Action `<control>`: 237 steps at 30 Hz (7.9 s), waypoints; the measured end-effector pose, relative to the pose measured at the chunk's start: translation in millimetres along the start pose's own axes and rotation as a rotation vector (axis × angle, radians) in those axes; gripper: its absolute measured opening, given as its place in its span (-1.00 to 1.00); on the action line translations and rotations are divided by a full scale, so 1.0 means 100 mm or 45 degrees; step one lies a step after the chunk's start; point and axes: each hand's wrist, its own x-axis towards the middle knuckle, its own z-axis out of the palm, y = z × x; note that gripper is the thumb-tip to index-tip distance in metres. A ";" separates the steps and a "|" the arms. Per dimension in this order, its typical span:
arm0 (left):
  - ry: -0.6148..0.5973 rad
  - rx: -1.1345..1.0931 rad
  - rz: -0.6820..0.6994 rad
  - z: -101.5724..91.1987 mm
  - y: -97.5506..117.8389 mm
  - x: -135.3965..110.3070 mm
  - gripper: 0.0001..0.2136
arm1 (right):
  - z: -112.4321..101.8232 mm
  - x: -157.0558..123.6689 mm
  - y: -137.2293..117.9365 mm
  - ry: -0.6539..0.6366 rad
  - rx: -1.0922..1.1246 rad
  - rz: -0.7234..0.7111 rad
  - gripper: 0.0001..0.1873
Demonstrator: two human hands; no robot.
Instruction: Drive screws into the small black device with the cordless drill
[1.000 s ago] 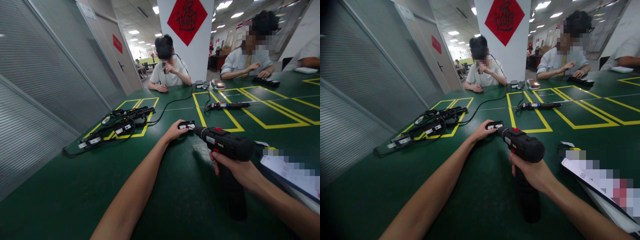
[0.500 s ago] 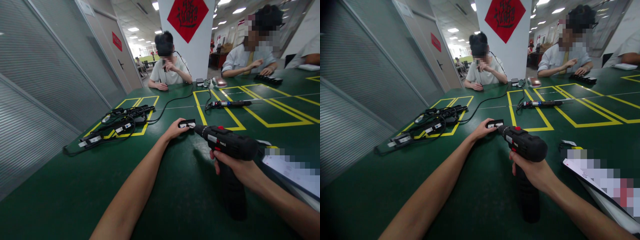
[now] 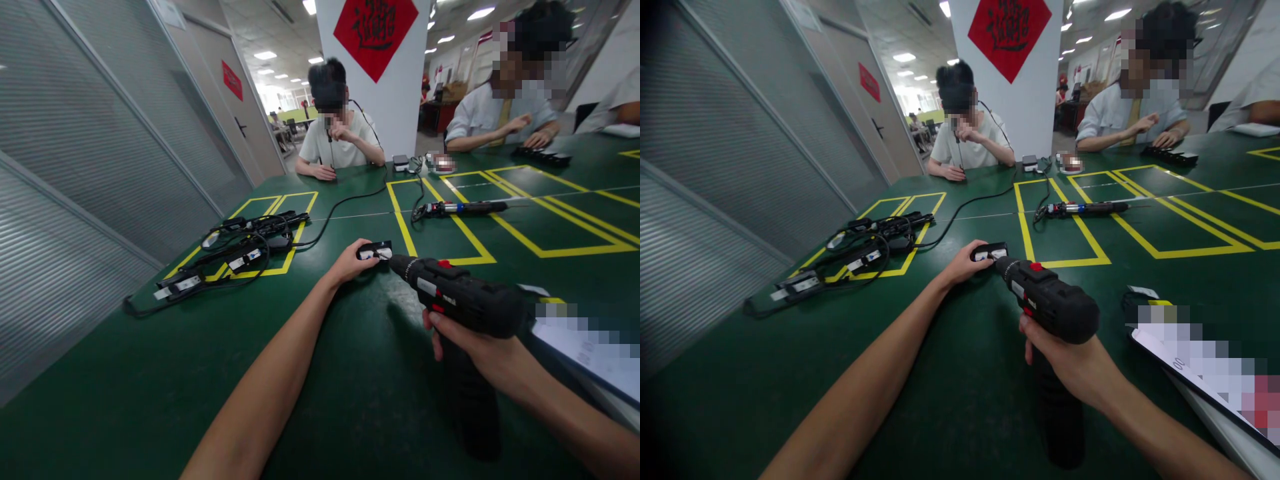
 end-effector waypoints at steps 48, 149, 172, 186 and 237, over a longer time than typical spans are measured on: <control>-0.016 -0.024 0.022 -0.01 -0.02 0.00 -0.53 | 0.01 0.01 0.01 0.005 0.095 -0.010 -0.79; -0.010 -0.038 0.005 -0.01 0.02 -0.01 -0.55 | -0.03 0.00 0.00 0.050 0.021 0.045 -0.77; 0.005 -0.043 0.006 0.00 0.01 0.00 -0.55 | -0.04 0.00 -0.01 0.049 -0.095 0.019 -0.77; 0.021 -0.042 0.004 0.01 -0.04 0.01 -0.55 | -0.06 0.00 -0.02 0.011 -0.046 -0.013 -0.81; -0.014 -0.038 -0.016 0.00 0.00 0.00 -0.52 | -0.03 -0.03 -0.05 0.044 -0.026 -0.041 -0.82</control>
